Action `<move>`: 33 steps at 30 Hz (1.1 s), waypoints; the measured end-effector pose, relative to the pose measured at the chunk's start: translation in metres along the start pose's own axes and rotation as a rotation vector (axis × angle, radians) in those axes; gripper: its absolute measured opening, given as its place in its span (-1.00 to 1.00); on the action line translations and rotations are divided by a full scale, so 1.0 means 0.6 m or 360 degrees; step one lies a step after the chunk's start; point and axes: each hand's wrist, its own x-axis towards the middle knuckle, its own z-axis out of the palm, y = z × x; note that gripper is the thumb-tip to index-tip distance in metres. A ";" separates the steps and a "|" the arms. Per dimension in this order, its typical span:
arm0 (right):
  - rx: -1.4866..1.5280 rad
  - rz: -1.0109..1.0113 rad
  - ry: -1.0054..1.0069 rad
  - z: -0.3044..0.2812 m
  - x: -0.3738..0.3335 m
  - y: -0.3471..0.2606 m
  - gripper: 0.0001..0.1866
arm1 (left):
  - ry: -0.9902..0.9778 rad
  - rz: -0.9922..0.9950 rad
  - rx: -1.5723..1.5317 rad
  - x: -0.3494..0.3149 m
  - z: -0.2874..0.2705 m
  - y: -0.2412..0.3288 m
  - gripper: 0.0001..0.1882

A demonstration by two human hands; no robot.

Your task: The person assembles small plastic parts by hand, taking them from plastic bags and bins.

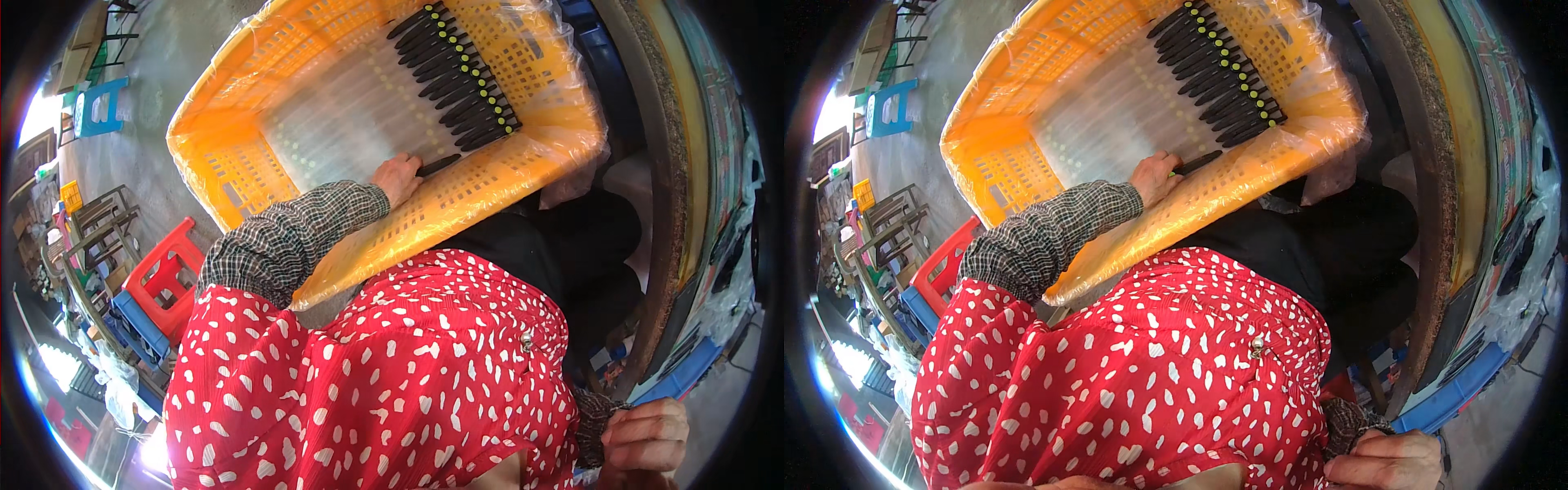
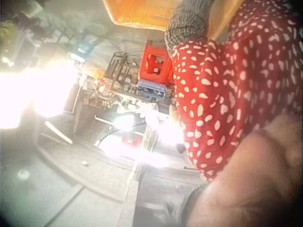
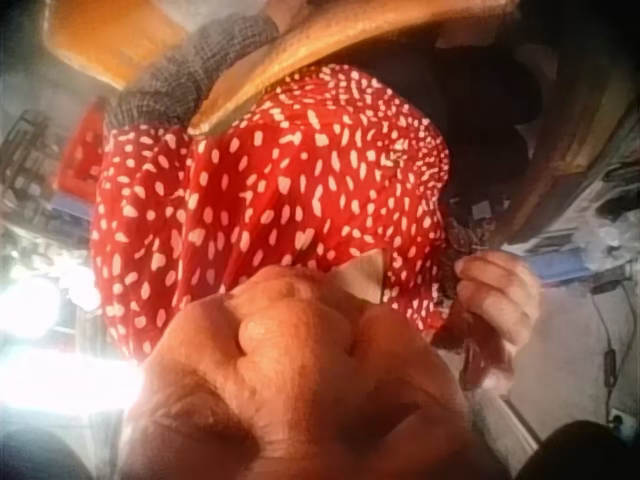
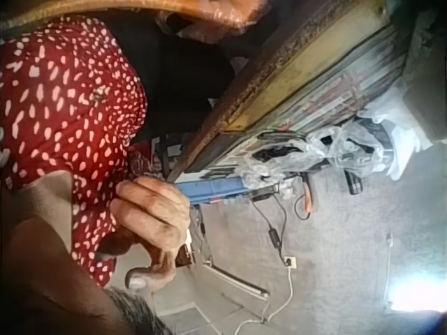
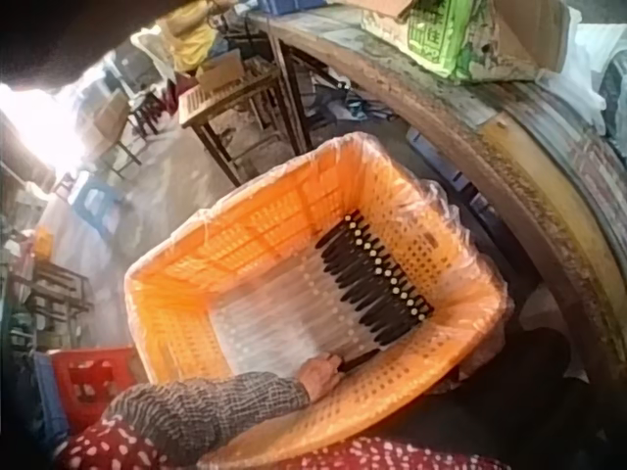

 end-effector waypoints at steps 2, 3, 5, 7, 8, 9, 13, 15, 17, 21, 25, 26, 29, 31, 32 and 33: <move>-0.0086 0.0020 0.0052 0.010 -0.005 -0.007 -0.47 | 0.0041 -0.0016 -0.0022 0.014 0.003 0.002 -0.71; -0.0143 0.0027 0.0096 0.012 -0.007 -0.006 -0.46 | 0.0042 -0.0020 -0.0027 0.016 0.004 0.001 -0.71; -0.0125 0.0031 0.0094 0.014 -0.005 -0.001 -0.45 | 0.0052 -0.0033 0.0013 0.023 0.007 -0.004 -0.69; -0.0106 0.0032 0.0095 0.011 -0.001 0.002 -0.45 | 0.0059 0.0020 0.0019 0.029 0.007 -0.011 -0.70; -0.0097 0.0028 0.0047 0.008 0.000 0.005 -0.45 | 0.0063 0.0080 0.0027 0.032 0.007 -0.014 -0.72; -0.0088 0.0026 0.0000 0.006 0.001 0.006 -0.45 | 0.0063 0.0077 0.0023 0.033 0.008 -0.016 -0.72; -0.0081 -0.0032 0.0124 0.020 0.006 0.014 -0.47 | 0.0087 0.0092 -0.0001 0.040 0.018 -0.023 -0.73; -0.0087 -0.0057 0.0162 0.022 0.005 0.017 -0.47 | 0.0088 0.0111 0.0026 0.043 0.020 -0.026 -0.72; -0.0100 -0.0084 0.0147 0.021 0.005 0.021 -0.46 | 0.0077 0.0081 0.0002 0.043 0.019 -0.027 -0.70; -0.0090 -0.0200 0.0239 0.024 -0.007 0.033 -0.45 | 0.0053 0.0098 -0.0028 0.043 0.011 -0.029 -0.72; -0.0168 -0.0153 0.0170 0.025 -0.011 0.037 -0.45 | 0.0093 0.0085 -0.0077 0.045 0.020 -0.031 -0.76; -0.0226 -0.0195 0.0307 0.035 -0.016 0.043 -0.44 | 0.0116 0.0052 -0.0119 0.048 0.022 -0.032 -0.77; -0.0353 -0.0214 0.0411 0.033 -0.032 0.041 -0.36 | 0.0112 0.0025 -0.0129 0.052 -0.001 -0.026 -0.78; -0.0428 -0.0190 0.0377 0.029 -0.041 0.039 -0.31 | 0.0233 0.0091 -0.0130 0.063 -0.009 -0.040 -0.78; -0.0434 -0.0221 0.0375 0.028 -0.045 0.039 -0.29 | 0.0351 0.0156 -0.0131 0.068 -0.014 -0.046 -0.79; -0.0445 -0.0251 0.0374 0.027 -0.049 0.041 -0.28 | 0.0355 0.0167 -0.0129 0.073 -0.025 -0.045 -0.79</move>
